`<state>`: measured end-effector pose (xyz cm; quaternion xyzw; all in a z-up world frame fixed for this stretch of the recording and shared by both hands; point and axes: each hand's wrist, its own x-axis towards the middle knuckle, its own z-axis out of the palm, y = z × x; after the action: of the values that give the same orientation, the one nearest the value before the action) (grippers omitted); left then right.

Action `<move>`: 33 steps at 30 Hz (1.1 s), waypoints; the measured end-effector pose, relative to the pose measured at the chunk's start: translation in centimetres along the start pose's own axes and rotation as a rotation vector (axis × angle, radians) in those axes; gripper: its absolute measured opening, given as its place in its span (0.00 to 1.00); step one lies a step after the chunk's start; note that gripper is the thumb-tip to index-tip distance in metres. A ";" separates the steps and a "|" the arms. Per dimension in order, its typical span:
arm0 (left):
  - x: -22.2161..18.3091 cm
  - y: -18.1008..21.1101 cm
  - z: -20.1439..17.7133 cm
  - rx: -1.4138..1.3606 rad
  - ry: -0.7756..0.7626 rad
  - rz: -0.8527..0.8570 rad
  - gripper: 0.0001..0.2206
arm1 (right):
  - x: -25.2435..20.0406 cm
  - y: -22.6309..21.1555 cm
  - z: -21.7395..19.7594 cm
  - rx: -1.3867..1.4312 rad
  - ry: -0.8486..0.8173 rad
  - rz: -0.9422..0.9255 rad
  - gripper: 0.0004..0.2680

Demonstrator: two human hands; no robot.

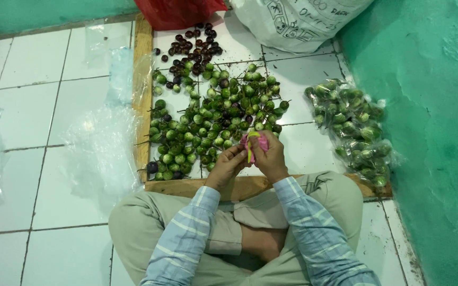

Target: Sorting and cleaning small green vegetables with a cloth and placing them into plastic bags

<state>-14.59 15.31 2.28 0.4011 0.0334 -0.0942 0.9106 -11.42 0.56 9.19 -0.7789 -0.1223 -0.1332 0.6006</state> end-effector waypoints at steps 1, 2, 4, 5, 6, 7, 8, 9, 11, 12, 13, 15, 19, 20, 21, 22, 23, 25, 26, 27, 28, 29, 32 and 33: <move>-0.1 0.6 0.6 0.003 -0.005 -0.003 0.09 | 0.1 -2.2 -0.2 0.000 0.007 0.000 0.08; -0.2 1.3 1.1 -0.052 -0.040 -0.014 0.11 | 0.3 -4.4 -0.3 0.151 0.079 0.072 0.07; -0.5 2.7 2.0 -0.106 -0.074 -0.021 0.13 | 0.8 -5.4 -0.7 0.305 0.147 0.141 0.09; -0.7 3.2 2.3 -0.153 -0.038 -0.025 0.12 | 1.1 -4.1 -1.0 0.393 0.125 0.176 0.08; -0.9 3.6 2.8 -0.205 0.001 -0.029 0.10 | 1.3 -2.8 -1.5 0.478 0.098 0.212 0.08; -0.8 3.7 2.6 -0.208 0.004 -0.024 0.10 | 0.8 -3.1 -1.4 0.477 0.091 0.211 0.08; -0.5 3.8 2.5 -0.247 0.070 -0.039 0.07 | 0.4 -3.4 -1.3 0.472 -0.072 0.133 0.07; -0.2 3.8 2.5 -0.286 0.136 -0.054 0.05 | 0.1 -3.6 -1.3 0.465 -0.235 0.055 0.17; 0.9 1.5 -0.4 -0.157 0.197 -0.054 0.05 | -0.2 -3.4 -0.9 0.192 -0.315 0.016 0.18; 1.1 0.2 -2.0 -0.028 0.267 -0.058 0.06 | -0.7 -3.4 -0.6 -0.078 -0.392 -0.015 0.20; 1.4 -0.2 -2.6 -0.030 0.269 -0.058 0.06 | -0.6 -3.0 -0.5 -0.079 -0.394 -0.015 0.20; 1.8 -1.1 -4.0 -0.011 0.281 -0.123 0.08 | -0.7 -2.4 -0.3 -0.145 -0.381 -0.073 0.18; 1.8 0.2 -2.6 -0.149 0.268 -0.243 0.07 | -0.7 -0.4 -0.2 -0.132 -0.293 -0.135 0.14; 1.3 1.1 -1.5 -0.163 0.278 -0.226 0.08 | -1.0 0.1 0.1 -0.010 -0.235 -0.041 0.12; 0.8 2.0 -0.3 -0.178 0.287 -0.209 0.08 | -1.2 0.7 0.3 0.111 -0.177 0.053 0.11; 0.9 2.3 -0.6 -0.173 0.285 -0.212 0.08 | -1.0 0.1 0.2 0.113 -0.171 0.054 0.11; 0.9 2.5 -0.8 -0.135 0.302 -0.167 0.09 | -0.8 -0.4 0.2 0.163 -0.104 0.104 0.10; 1.4 2.2 -1.8 -0.104 0.319 -0.116 0.10 | -0.6 -1.8 -0.3 0.209 -0.044 0.149 0.09; 1.7 1.7 -2.6 -0.082 0.327 -0.096 0.09 | -0.6 -2.9 -0.5 0.266 -0.094 0.162 0.11; 1.9 1.3 -3.4 -0.060 0.335 -0.076 0.08 | -0.7 -3.9 -0.7 0.323 -0.144 0.175 0.12; 1.3 2.1 -1.9 -0.060 0.335 -0.073 0.08 | -1.2 -5.2 -0.3 0.323 -0.146 0.172 0.12; 0.7 2.9 -0.3 -0.049 0.345 -0.079 0.06 | -1.6 -6.5 0.1 0.269 -0.171 0.155 0.14; 0.3 3.1 0.6 0.000 0.329 -0.070 0.04 | -2.5 -2.5 1.2 0.110 -0.154 0.078 0.15; 0.3 2.8 0.3 0.036 0.310 -0.053 0.05 | -2.7 0.1 1.5 0.006 -0.120 0.019 0.14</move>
<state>-13.78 16.89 4.48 0.4260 0.1826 -0.0557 0.8844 -13.83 1.94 7.72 -0.7846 -0.1510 -0.0802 0.5959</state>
